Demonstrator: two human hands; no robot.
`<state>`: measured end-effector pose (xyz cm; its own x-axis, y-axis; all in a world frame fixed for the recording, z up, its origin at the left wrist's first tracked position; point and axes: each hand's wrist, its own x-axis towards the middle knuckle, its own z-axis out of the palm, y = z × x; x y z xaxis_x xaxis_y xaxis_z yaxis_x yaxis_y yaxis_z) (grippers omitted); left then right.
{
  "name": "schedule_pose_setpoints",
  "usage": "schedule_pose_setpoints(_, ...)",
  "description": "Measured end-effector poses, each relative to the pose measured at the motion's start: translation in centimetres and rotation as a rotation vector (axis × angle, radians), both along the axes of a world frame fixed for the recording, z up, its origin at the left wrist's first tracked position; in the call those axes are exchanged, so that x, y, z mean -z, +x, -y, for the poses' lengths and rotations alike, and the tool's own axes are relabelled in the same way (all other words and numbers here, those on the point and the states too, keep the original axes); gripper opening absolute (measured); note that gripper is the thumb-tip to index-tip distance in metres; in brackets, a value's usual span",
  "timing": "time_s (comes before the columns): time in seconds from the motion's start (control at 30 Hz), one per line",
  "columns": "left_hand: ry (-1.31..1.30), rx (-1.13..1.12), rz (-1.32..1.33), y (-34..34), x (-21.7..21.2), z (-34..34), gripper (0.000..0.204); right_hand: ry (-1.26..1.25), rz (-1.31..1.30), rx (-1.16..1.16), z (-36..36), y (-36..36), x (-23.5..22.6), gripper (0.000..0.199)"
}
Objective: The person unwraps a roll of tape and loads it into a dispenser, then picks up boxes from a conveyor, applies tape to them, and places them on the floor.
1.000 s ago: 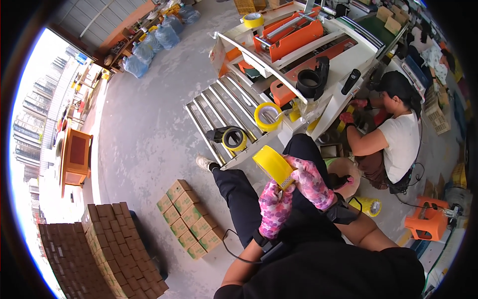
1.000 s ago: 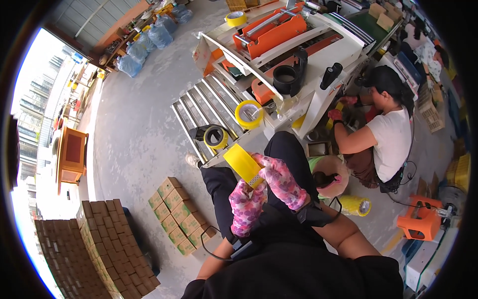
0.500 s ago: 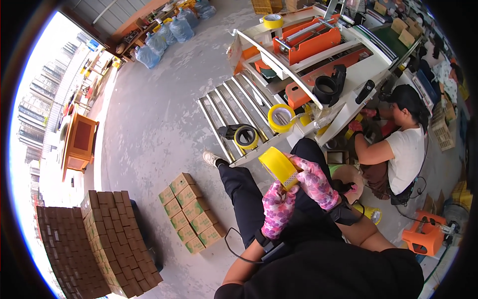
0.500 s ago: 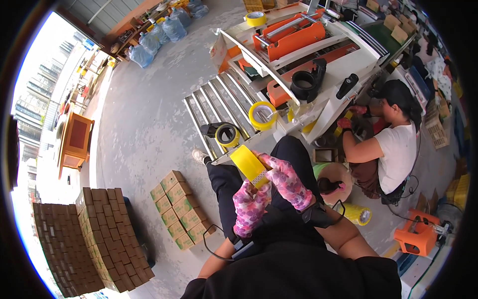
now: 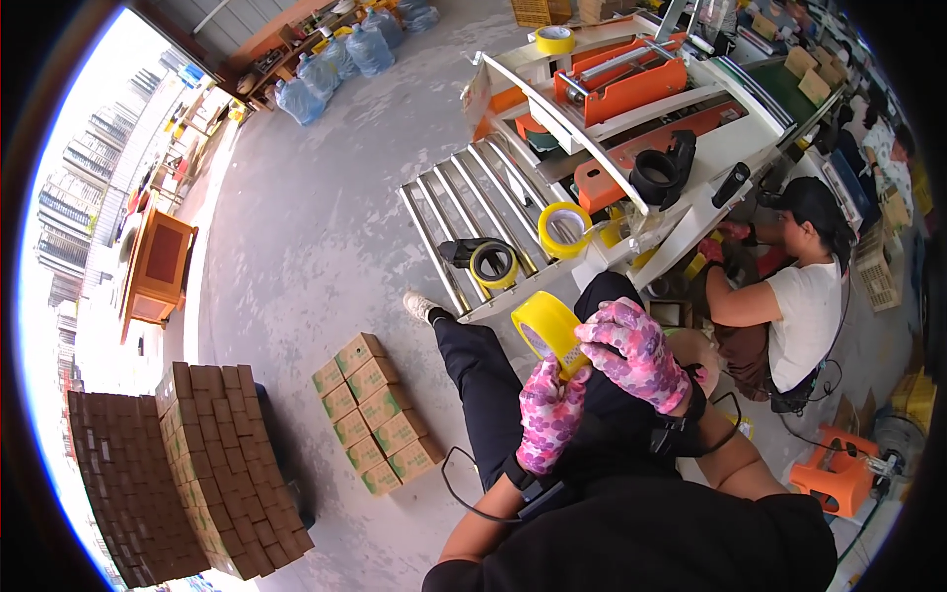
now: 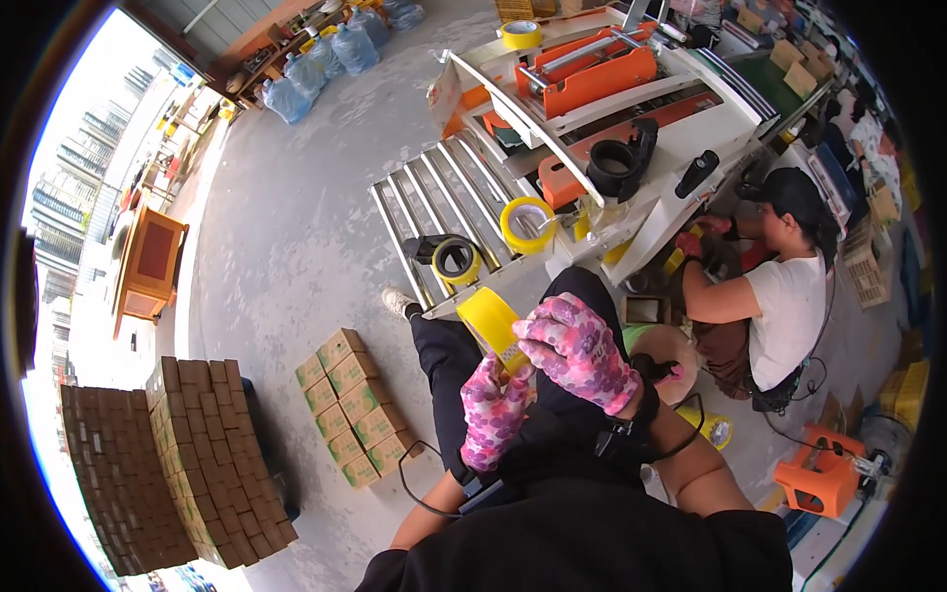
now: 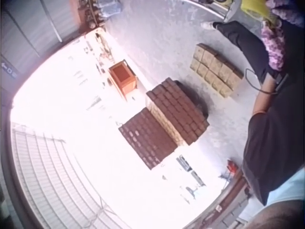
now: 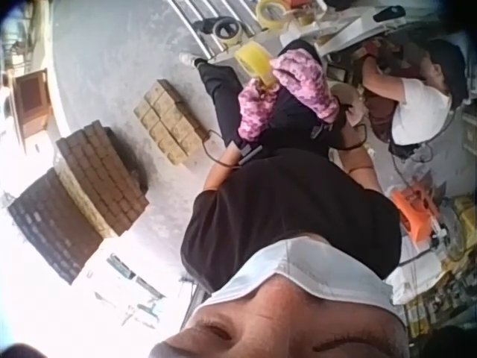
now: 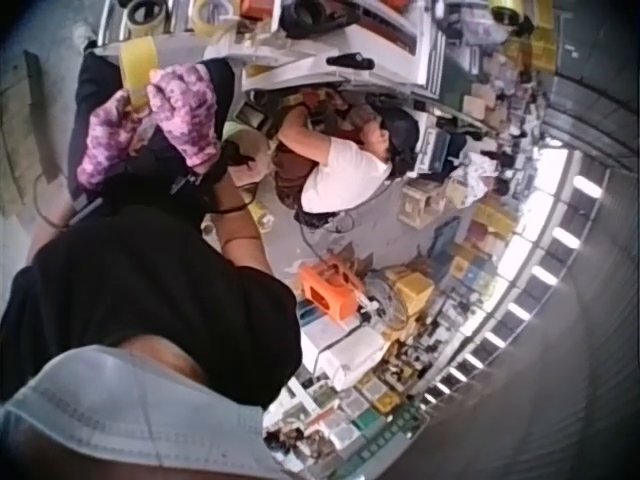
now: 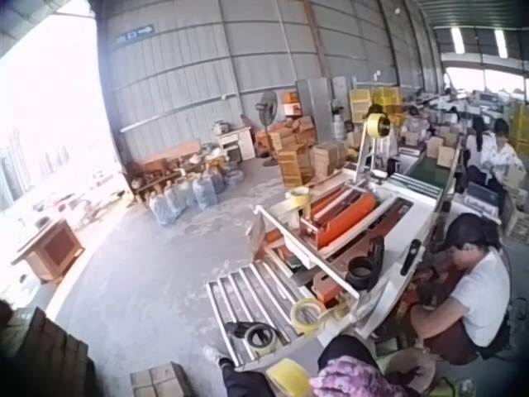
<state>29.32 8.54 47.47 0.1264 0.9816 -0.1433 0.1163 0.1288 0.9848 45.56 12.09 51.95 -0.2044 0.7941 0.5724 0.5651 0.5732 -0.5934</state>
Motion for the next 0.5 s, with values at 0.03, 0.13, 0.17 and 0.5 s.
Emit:
schedule_pose_setpoints(0.03,0.019,0.0,-0.011,0.0,0.0,0.0,0.026,-0.032,-0.026,-0.027,-0.1,0.1,0.2,0.023)
schedule_pose_setpoints(0.13,0.092,0.01,-0.104,0.0,-0.6,-0.2,0.024,-0.061,-0.052,-0.063,-0.3,0.6,0.5,0.023)
schedule_pose_setpoints(0.17,0.092,0.008,-0.103,-0.3,-0.4,-0.4,0.024,-0.059,-0.055,-0.08,-0.4,0.6,0.5,0.023)
schedule_pose_setpoints(0.5,0.632,0.027,-0.296,-0.5,1.2,-1.3,0.022,0.087,0.284,0.108,-0.3,0.2,1.3,0.021)
